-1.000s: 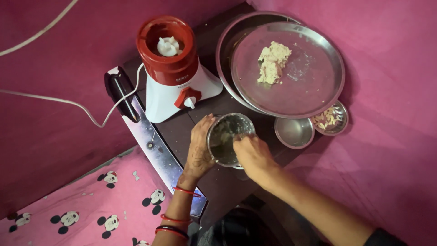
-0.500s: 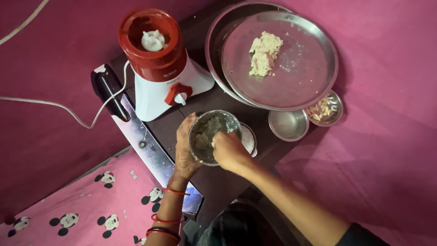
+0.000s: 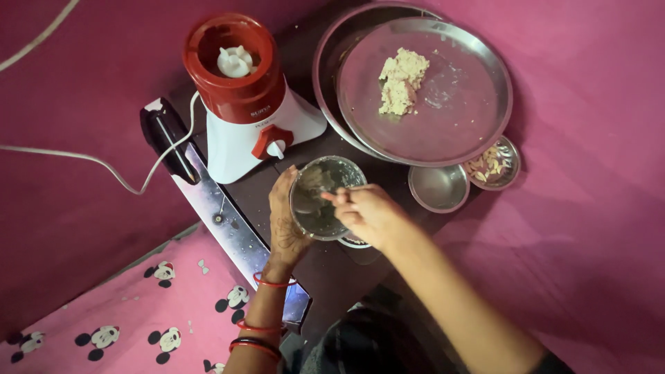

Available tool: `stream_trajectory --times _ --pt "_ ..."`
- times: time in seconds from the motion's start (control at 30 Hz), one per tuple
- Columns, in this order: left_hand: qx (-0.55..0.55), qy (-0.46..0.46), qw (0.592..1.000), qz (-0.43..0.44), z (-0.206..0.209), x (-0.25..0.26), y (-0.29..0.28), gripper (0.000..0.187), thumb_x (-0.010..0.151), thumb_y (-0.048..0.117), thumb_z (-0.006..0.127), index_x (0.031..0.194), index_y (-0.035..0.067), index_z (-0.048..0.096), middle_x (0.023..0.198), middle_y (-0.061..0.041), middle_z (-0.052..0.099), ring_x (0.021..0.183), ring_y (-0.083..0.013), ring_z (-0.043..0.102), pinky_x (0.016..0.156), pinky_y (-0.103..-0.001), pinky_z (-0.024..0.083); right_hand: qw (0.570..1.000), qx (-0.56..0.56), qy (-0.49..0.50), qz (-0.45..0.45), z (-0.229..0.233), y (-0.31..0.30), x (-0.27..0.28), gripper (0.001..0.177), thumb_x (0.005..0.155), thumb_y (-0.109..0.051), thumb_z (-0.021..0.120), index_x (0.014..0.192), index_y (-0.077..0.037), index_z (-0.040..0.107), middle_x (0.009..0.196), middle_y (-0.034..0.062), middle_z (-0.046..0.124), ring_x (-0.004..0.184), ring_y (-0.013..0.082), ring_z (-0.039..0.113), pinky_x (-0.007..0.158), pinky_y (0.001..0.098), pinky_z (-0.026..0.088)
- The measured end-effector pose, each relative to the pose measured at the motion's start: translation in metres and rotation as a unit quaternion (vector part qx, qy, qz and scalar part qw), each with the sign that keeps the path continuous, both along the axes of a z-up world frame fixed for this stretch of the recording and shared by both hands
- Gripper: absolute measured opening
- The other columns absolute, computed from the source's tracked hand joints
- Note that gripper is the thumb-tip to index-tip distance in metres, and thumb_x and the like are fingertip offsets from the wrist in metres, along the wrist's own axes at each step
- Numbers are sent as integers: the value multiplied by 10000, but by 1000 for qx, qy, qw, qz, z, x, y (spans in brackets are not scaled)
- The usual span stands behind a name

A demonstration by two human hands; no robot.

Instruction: The person repeatedly scoops a thick paste from a metal bowl into a blender jar, secures the lid, and operates the blender in short bursts. After each blend, the person removes the jar, scrapes the contents back into the bowl, and repeats the cycle.

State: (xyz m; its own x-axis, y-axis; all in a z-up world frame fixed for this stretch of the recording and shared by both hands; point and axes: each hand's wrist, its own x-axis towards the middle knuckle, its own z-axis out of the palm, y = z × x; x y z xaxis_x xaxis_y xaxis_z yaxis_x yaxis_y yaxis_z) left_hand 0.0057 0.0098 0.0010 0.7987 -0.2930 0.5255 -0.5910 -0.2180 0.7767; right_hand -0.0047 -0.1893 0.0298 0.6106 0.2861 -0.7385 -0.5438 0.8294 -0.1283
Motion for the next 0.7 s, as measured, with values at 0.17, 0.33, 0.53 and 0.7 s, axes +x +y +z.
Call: stream_trajectory --times 0.17,0.33,0.53,0.7 --pt "-7 -2 999 32 3 2 2 1029 766 292 905 1609 84 354 1645 -148 410 1522 -367 426 1274 -469 385 949 -274 -135 82 55 -11 -45 258 1048 -116 507 1083 97 648 701 -10 517 516 24 364 421 194 258" --pt "13 51 999 6 9 3 3 1130 650 353 916 1576 52 341 1601 -182 381 1474 -399 385 1223 -462 364 841 -508 -122 137 61 17 -25 212 995 -122 549 936 42 669 685 45 619 532 79 487 463 267 370" --pt "-8 57 998 -8 9 8 4 1055 703 326 905 1577 60 377 1589 -166 415 1464 -381 445 1217 -436 416 633 -714 -237 186 29 48 15 123 828 -59 647 746 32 655 690 192 681 619 258 686 613 427 521" --pt "-10 30 999 5 5 12 6 1027 688 312 909 1546 66 402 1559 -169 439 1425 -380 472 1189 -429 437 603 -693 -300 258 39 42 10 206 930 -60 574 758 26 648 682 200 698 650 298 728 646 428 539"
